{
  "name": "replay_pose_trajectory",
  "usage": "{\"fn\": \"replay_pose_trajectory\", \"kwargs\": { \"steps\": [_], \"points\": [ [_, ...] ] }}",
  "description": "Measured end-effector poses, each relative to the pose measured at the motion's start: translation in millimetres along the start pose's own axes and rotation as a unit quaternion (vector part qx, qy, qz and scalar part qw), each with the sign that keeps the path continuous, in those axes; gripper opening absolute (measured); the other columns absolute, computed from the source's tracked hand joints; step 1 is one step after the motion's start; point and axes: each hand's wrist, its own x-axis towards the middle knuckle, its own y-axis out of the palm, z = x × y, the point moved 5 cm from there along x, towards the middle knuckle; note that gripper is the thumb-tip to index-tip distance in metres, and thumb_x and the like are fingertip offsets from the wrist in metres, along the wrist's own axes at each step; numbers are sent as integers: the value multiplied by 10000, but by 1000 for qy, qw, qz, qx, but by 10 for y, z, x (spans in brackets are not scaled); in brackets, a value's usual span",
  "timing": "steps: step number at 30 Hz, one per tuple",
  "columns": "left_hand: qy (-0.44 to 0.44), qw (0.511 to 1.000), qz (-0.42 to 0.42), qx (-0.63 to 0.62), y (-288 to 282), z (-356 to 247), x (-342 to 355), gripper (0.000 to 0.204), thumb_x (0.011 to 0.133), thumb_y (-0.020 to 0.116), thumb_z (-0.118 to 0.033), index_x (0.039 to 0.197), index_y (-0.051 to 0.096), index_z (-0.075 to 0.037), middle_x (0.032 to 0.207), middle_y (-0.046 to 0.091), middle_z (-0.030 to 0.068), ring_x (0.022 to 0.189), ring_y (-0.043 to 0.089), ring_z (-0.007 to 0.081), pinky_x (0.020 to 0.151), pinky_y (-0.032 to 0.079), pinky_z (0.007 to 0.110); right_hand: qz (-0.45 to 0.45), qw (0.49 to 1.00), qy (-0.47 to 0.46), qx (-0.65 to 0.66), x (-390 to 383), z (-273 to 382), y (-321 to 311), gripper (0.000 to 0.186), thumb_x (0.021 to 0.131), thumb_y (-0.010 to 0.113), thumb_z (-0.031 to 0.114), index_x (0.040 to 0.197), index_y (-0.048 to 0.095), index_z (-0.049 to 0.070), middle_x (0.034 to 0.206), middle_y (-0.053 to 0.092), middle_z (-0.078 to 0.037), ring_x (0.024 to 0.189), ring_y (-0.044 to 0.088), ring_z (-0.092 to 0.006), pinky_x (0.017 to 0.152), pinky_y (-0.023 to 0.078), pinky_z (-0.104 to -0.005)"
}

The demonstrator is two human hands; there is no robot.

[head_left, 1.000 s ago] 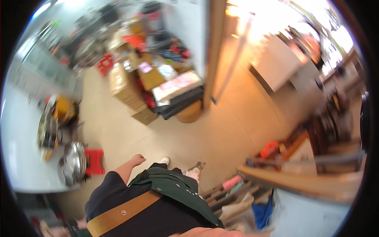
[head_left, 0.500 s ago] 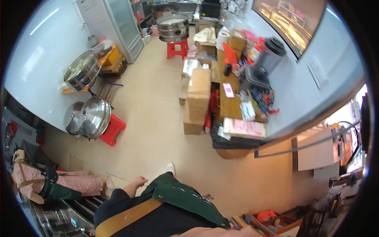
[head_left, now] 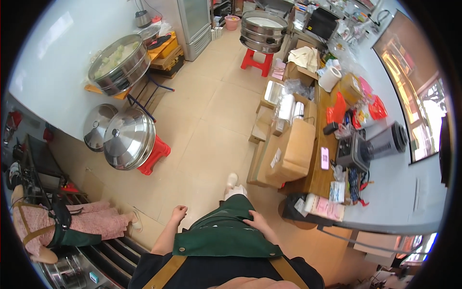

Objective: The person handles steamer liners, operates a commercial dough mixer, and kneads the resulting dough on a stainless steel prep table.

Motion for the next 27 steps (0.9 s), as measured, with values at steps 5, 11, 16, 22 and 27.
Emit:
{"fn": "replay_pose_trajectory", "kwargs": {
  "steps": [5,11,16,22,27],
  "points": [
    [39,999,19,11,-15,-983,1058,295,776,575,-217,975,555,0,809,580,81,665,563,155,540,452,265,26,997,56,35,1424,108,-648,695,664,725,270,1188,400,-49,1148,498,-203,1078,484,-265,898,386,-326],
    [-85,993,-26,-79,-633,-1877,1753,299,786,543,-227,967,573,8,792,590,98,709,590,174,585,471,280,37,990,-10,-139,3454,1413,-1872,634,658,685,268,1168,439,-17,1131,513,-180,1046,499,-296,877,402,-354],
    [-139,990,-6,36,-912,-2267,2247,302,786,526,-258,925,591,2,792,599,110,740,590,191,614,463,309,-8,965,-103,-241,5141,2722,-2540,487,706,624,234,1106,481,-4,1036,543,-180,971,515,-323,810,427,-389],
    [-107,992,18,57,-970,-3307,3690,259,791,517,-248,834,582,-1,713,563,71,665,540,148,549,419,296,-5,947,-201,-250,7253,3664,-2698,414,712,615,230,1063,518,32,964,575,-165,909,542,-328,770,445,-395],
    [59,989,41,133,-1392,-5455,5402,248,796,510,-239,758,574,-3,647,533,39,603,499,113,494,382,285,51,969,80,-229,8379,3284,-3032,430,715,619,225,1078,532,11,997,581,-181,940,554,-303,796,450,-364]
  ]
}}
